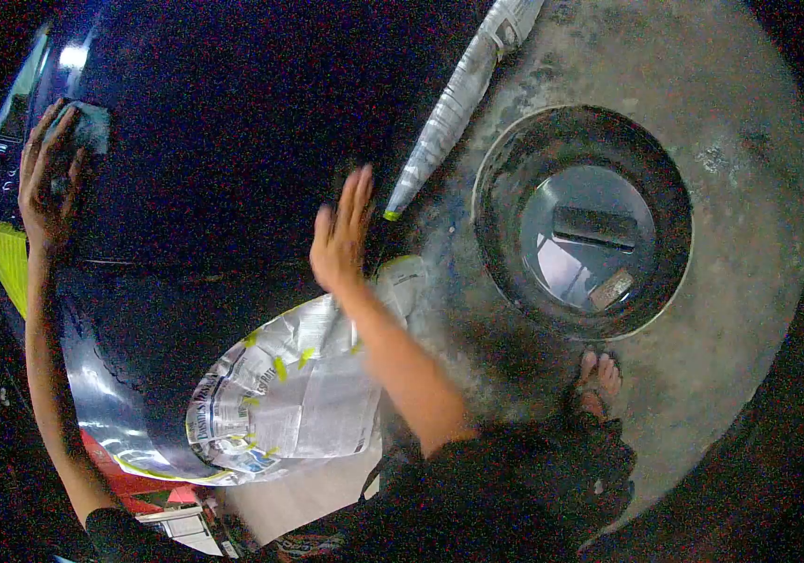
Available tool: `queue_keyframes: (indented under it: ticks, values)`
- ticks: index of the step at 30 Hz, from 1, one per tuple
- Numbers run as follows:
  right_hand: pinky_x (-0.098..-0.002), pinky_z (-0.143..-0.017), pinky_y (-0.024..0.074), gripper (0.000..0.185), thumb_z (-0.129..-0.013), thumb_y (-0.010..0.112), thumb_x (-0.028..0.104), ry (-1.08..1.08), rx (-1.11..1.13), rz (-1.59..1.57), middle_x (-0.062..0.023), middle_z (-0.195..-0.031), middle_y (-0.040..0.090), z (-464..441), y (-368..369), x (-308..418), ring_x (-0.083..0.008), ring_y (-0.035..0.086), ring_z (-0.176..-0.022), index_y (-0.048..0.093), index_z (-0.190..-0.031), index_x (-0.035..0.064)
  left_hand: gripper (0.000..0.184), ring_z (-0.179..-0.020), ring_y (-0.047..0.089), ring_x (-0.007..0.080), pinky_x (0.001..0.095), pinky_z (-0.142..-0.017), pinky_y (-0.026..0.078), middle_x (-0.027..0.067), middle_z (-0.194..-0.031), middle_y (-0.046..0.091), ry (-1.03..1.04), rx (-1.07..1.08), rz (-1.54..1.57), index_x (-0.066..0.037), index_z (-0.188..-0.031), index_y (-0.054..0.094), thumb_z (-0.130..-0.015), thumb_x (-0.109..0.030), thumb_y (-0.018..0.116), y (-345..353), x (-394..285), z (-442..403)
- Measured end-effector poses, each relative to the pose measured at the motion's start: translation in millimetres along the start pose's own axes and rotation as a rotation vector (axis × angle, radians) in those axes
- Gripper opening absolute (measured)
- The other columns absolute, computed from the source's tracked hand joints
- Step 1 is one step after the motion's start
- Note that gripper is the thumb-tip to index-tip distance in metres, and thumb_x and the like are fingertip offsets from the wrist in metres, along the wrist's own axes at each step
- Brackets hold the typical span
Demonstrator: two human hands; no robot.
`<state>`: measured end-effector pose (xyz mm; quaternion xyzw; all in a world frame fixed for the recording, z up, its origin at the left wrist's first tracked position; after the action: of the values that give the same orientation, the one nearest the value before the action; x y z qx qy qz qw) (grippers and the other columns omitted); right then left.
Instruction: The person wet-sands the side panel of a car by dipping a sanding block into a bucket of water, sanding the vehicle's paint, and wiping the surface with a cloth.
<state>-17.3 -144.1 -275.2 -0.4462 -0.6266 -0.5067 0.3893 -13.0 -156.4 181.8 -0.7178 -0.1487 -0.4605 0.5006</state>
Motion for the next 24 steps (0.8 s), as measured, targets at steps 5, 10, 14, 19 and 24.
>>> queue_keyframes:
  ticks: [5,10,14,19,24]
  values:
    - [-0.0565,-0.127,0.01,0.069,-0.112,0.031,0.039,-0.001,-0.054,-0.032,-0.0246,-0.172,0.002,-212,-48,11,-0.0393,0.005,-0.16,0.015,-0.163,-0.0043,0.046,-0.136,0.056,0.0324,0.0431,-0.114,0.043,0.013,-0.146,0.06,-0.028,0.022,-0.048,-0.012,-0.139,0.066,-0.093,-0.009,0.073,0,1,3]
    - [-0.0687,-0.123,-0.0005,0.082,-0.103,0.049,0.036,-0.332,0.037,0.184,-0.0254,-0.172,0.0,-30,14,47,-0.0455,0.002,-0.159,0.008,-0.165,-0.0003,0.047,-0.136,0.056,0.0334,0.0436,-0.114,0.044,0.0129,-0.146,0.061,-0.04,-0.018,-0.013,-0.013,-0.139,0.066,-0.093,-0.009,0.074,-1,0,3]
    - [-0.0679,-0.123,-0.0003,0.08,-0.103,0.049,0.039,-0.442,0.246,0.255,-0.0245,-0.172,0.006,9,18,35,-0.0426,0.006,-0.159,0.015,-0.165,0.0008,0.046,-0.136,0.056,0.0334,0.0437,-0.114,0.044,0.0132,-0.146,0.061,-0.023,-0.023,-0.042,-0.012,-0.139,0.066,-0.093,-0.009,0.073,0,0,1]
    - [-0.0624,-0.126,0.0083,0.062,-0.112,0.028,0.032,-0.083,-0.039,0.027,-0.019,-0.174,0.005,-198,-47,32,-0.0355,0.007,-0.16,0.02,-0.163,-0.001,0.045,-0.137,0.055,0.0323,0.0432,-0.114,0.044,0.0126,-0.146,0.06,-0.046,-0.026,0.026,-0.014,-0.139,0.066,-0.095,-0.01,0.071,0,-3,2]
    - [-0.0675,-0.124,0.0008,0.082,-0.099,0.052,0.035,-0.398,0.132,0.171,-0.0265,-0.172,0.006,-32,15,80,-0.0443,0.006,-0.159,0.019,-0.162,-0.0046,0.048,-0.135,0.057,0.0345,0.044,-0.114,0.043,0.0135,-0.145,0.061,0.006,-0.037,-0.027,-0.013,-0.139,0.066,-0.092,-0.012,0.074,0,1,1]
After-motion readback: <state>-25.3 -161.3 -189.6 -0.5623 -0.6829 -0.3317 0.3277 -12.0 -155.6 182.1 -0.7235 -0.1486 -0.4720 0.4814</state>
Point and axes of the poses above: each hand's wrist, its own z-axis away from the middle knuckle, its own y-axis out of the palm, x = y × z, the point moved 6 cm from there along -z, towards the middle knuckle
